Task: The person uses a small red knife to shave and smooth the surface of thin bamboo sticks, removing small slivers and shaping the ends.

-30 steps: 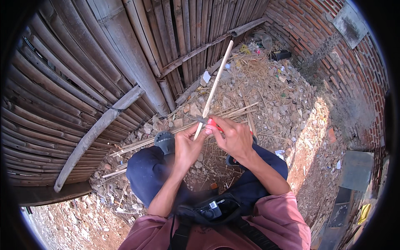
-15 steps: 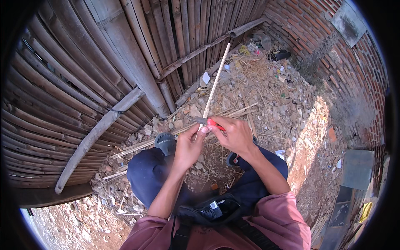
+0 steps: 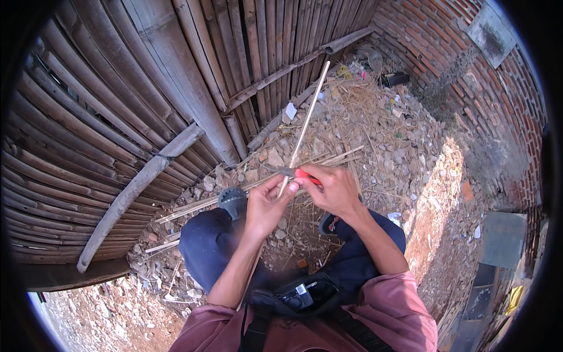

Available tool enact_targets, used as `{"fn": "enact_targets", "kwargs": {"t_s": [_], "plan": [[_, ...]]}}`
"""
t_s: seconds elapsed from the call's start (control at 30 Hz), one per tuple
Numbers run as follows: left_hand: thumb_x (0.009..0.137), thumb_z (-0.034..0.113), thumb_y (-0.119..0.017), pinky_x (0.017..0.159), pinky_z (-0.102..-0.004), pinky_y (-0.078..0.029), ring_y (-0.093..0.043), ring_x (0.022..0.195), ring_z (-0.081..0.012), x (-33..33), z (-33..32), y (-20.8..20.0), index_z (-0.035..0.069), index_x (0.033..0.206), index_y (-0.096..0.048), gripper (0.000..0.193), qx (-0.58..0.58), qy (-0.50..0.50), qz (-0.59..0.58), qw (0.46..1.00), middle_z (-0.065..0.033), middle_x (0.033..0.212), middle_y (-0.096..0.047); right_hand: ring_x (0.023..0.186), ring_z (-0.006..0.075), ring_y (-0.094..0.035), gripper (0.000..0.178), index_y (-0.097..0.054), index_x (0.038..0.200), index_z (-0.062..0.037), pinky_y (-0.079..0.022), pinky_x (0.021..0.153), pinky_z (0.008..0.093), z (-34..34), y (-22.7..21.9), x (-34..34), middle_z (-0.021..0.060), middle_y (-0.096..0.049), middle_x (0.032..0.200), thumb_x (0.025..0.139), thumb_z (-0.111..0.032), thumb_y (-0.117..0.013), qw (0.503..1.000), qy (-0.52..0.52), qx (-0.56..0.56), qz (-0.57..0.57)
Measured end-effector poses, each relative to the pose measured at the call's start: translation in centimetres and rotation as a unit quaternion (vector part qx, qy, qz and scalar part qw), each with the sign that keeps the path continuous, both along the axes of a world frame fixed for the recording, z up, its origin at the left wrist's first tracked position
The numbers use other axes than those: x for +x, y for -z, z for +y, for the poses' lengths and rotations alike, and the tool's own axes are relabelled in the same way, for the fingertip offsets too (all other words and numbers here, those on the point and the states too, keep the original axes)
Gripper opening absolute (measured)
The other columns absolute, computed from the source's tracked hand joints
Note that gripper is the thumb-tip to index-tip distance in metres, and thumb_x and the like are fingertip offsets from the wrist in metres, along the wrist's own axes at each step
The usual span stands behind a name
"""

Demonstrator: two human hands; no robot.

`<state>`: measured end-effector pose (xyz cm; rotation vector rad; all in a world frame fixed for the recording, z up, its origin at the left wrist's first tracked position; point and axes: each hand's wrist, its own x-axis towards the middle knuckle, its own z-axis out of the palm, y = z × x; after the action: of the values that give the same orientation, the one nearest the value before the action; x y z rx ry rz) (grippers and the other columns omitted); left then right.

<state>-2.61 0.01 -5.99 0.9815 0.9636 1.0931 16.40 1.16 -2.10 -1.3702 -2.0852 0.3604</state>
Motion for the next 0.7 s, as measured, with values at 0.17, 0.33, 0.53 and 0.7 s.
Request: {"fn": "enact_targets", "kwargs": {"t_s": [0.17,0.33,0.53,0.7], "plan": [[0.102,0.022,-0.08,0.051,-0.0212,-0.037,-0.047,0.06,0.0003,-0.2,0.1,0.8,0.001,0.121,-0.077,0.029,-0.02,-0.021,0.012,1.0,0.0057,0.081,-0.067,0.08,0.0343,-0.078,0.027,-0.078,0.114,-0.0024,-0.06,0.071,0.0398,0.1,-0.6,0.0,0.0188,-0.08,0.097,0.096,-0.023,-0.077,0.999,-0.016,-0.023,0.026],[0.1,0.021,-0.081,0.044,-0.0218,-0.037,-0.052,0.059,-0.0004,-0.4,0.0,-0.3,-0.001,0.123,-0.077,0.031,0.012,-0.022,0.06,0.998,0.0028,0.084,-0.068,0.08,0.0374,-0.077,0.027,-0.08,0.112,-0.0071,-0.06,0.07,0.0435,0.2,-0.4,0.2,0.017,-0.079,0.093,0.098,-0.029,-0.076,0.998,-0.015,-0.049,0.041],[0.099,0.019,-0.083,0.043,-0.022,-0.036,-0.059,0.059,-0.0005,-0.3,0.0,-0.8,-0.001,0.117,-0.079,0.028,0.023,-0.023,0.053,0.998,0.0022,0.077,-0.069,0.078,0.0376,-0.077,0.027,-0.08,0.111,-0.006,-0.059,0.07,0.043,0.4,-0.1,0.3,0.0172,-0.079,0.09,0.097,-0.028,-0.076,0.998,-0.027,-0.043,0.048],[0.099,0.02,-0.083,0.045,-0.0224,-0.034,-0.055,0.054,-0.0003,-0.2,-0.1,-0.4,-0.001,0.108,-0.08,0.023,-0.028,-0.024,0.092,0.995,0.0043,0.066,-0.066,0.078,0.0378,-0.077,0.026,-0.079,0.111,-0.0054,-0.059,0.07,0.0428,0.5,0.3,0.3,0.0172,-0.079,0.09,0.097,-0.027,-0.076,0.997,-0.032,-0.048,0.05]]}}
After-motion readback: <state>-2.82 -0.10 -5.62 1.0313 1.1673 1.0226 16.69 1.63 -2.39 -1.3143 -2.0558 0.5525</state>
